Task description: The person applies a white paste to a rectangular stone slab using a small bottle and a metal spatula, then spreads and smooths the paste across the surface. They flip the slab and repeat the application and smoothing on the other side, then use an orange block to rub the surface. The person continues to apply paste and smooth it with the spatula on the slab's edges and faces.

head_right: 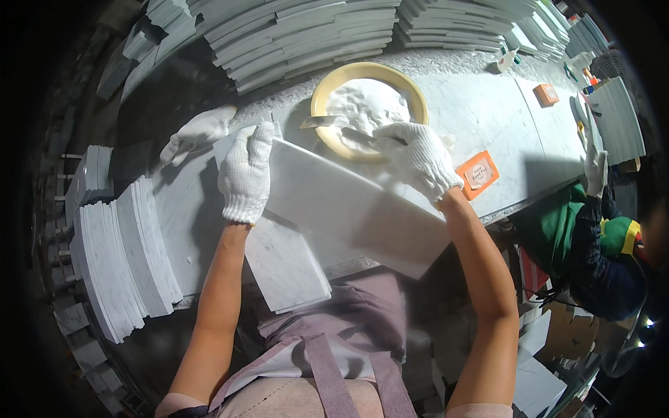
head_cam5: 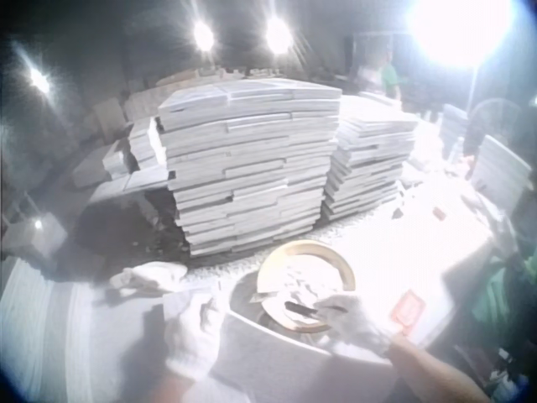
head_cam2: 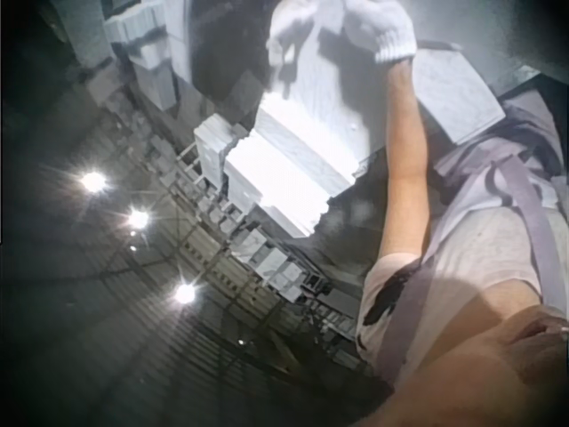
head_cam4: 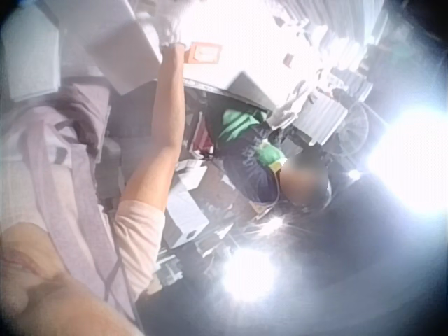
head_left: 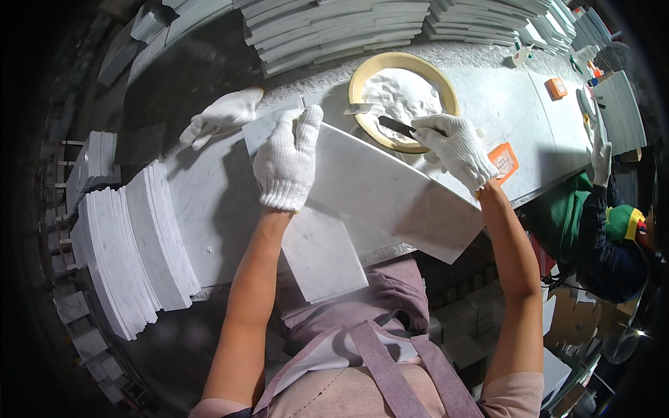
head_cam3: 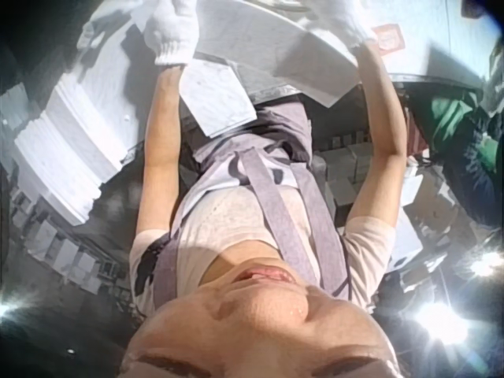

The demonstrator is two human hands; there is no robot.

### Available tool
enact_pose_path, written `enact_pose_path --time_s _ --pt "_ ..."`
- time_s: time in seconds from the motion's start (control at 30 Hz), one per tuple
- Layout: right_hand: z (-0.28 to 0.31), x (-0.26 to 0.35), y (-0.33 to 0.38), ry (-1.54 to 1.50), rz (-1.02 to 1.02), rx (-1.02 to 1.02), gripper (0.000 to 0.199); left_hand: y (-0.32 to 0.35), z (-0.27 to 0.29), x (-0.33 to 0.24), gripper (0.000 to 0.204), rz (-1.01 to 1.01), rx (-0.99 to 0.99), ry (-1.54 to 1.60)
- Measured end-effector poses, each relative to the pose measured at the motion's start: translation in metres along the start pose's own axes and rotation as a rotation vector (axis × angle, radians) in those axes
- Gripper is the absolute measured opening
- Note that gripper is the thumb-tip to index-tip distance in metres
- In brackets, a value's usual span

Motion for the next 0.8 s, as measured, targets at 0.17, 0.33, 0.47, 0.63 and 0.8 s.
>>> enact_pose_path --time_s 0.17,0.33,0.47,0.63,0.8 --pt "0.019 0.009 0.014 -0.150 -0.071 0.009 0.030 0.001 0.001 0.004 0.045 0.070 0.083 -0.053" --pt "0.043 0.013 0.055 -0.275 -0.115 0.015 0.034 0.001 0.000 0.005 0.048 -0.010 0.008 0.035" --pt "0.049 0.010 0.075 -0.297 -0.164 0.048 0.031 0.000 -0.001 0.006 0.047 -0.014 0.008 0.038" --pt "0.040 0.007 0.078 -0.296 -0.080 0.013 0.030 0.000 0.001 0.004 0.046 -0.013 0.016 0.025" --pt "0.035 0.006 0.081 -0.238 -0.112 0.022 0.030 0.001 0.002 0.001 0.045 0.015 0.039 0.017"
Point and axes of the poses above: each hand's wrist, its own y-axis away from the middle knuckle, its own z-axis out of the back of the hand, x = y × z, the point moved 2 cm from there along -y, towards the middle knuckle, and after that the axes turned 9 degrees about -x, right-handed, at the moved point
